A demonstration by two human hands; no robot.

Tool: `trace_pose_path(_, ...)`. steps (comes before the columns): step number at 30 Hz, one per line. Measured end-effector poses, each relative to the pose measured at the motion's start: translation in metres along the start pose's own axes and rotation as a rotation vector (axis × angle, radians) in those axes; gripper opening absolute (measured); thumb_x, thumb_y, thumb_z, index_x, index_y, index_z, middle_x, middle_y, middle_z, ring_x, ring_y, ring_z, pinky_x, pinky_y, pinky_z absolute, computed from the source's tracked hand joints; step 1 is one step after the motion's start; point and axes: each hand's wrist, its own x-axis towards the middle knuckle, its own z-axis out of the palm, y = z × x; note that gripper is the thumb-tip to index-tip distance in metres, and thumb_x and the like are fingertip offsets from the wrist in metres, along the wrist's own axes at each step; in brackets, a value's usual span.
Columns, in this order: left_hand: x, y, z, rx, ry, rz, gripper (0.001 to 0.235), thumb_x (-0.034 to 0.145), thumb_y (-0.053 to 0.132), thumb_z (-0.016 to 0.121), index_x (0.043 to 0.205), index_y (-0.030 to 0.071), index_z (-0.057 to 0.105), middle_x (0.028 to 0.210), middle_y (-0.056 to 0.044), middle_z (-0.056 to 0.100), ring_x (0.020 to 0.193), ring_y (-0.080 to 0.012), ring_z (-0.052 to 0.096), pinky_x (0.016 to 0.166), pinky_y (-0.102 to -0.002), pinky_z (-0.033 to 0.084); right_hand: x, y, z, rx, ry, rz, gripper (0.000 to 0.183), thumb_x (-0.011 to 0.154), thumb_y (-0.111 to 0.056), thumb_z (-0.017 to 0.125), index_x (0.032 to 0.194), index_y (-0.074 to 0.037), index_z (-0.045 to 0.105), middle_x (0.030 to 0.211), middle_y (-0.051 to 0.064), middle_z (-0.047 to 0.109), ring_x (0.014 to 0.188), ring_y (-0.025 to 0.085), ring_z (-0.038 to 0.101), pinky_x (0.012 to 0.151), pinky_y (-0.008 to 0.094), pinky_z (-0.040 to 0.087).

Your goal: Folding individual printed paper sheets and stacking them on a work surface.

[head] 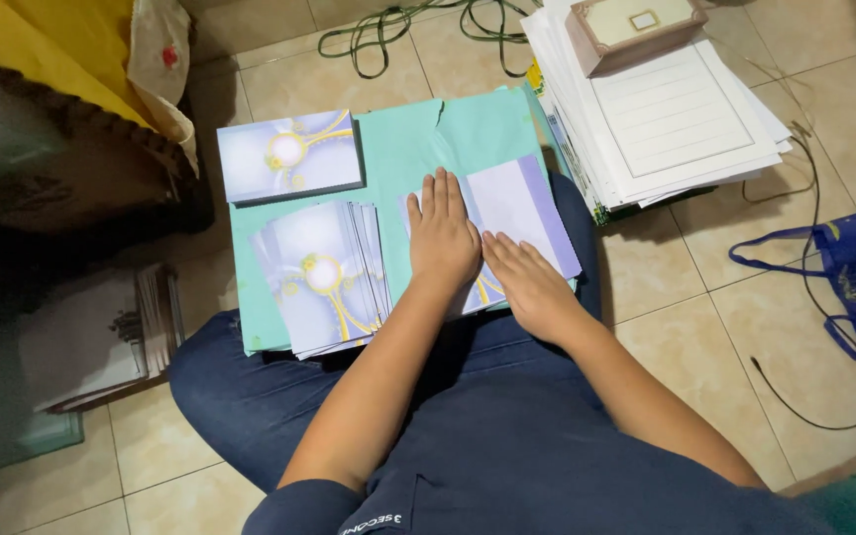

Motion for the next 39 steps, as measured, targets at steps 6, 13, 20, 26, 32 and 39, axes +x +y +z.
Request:
trace_pose_path(6,0.002,-0.003,0.005,0.01,-0.011,0.002,0.069,0.098,0.022,0.033,0.161,-0.002,0.019,0.169,-0.021,0.018,0.157,-0.0366,0.013,0.126,-0.056,0.008,0.05,0.026,0.015,-0.136,0.051,0.027,0.059,0.099,-0.005,0.039,0.157,-0.006,0.036,0.164,0.013,0.035,0.152,0.029,0.03,0.123,0.048,0.022)
trace_pose_path(13,0.003,-0.002,0.002,0.025,-0.02,-0.002,0.068,0.098,0.022,0.032,0.161,-0.002,0.02,0.169,-0.021,0.019,0.157,-0.0365,0.014,0.125,-0.055,0.008,0.073,0.024,0.005,-0.15,0.113,0.056,0.056,0.101,-0.007,0.039,0.156,0.001,0.036,0.164,0.02,0.034,0.153,0.032,0.029,0.124,0.047,0.019)
trace_pose_path(20,-0.001,0.003,-0.006,0.01,-0.01,-0.014,0.068,0.099,0.021,0.032,0.162,-0.001,0.018,0.168,-0.022,0.018,0.157,-0.0367,0.014,0.125,-0.055,0.009,0.001,0.002,0.015,-0.093,0.099,0.053,0.056,0.101,-0.004,0.036,0.157,0.001,0.034,0.164,0.02,0.031,0.152,0.033,0.028,0.123,0.049,0.019)
trace_pose_path(26,-0.003,0.005,-0.014,0.027,-0.064,-0.003,0.066,0.099,0.024,0.03,0.163,0.011,0.022,0.169,-0.021,0.017,0.157,-0.0383,0.012,0.125,-0.056,0.008,0.039,0.015,0.016,-0.185,0.115,0.068,0.057,0.099,-0.005,0.041,0.156,0.0,0.036,0.164,0.019,0.034,0.152,0.032,0.029,0.123,0.047,0.022)
trace_pose_path(32,0.001,0.002,-0.007,0.035,-0.059,-0.016,0.064,0.101,0.025,0.026,0.162,0.007,0.023,0.168,-0.021,0.018,0.157,-0.0369,0.013,0.125,-0.054,0.009,0.083,0.026,0.004,-0.124,0.076,0.064,0.058,0.099,-0.006,0.038,0.157,0.0,0.034,0.165,0.019,0.031,0.154,0.033,0.026,0.124,0.048,0.018)
trace_pose_path(39,0.001,0.002,-0.005,0.023,-0.018,-0.017,0.065,0.101,0.023,0.027,0.16,-0.002,0.02,0.168,-0.023,0.019,0.156,-0.0375,0.014,0.125,-0.053,0.01,0.017,0.016,0.01,-0.071,0.004,0.003,0.059,0.1,-0.006,0.035,0.159,-0.008,0.033,0.167,0.011,0.031,0.153,0.029,0.027,0.123,0.047,0.018)
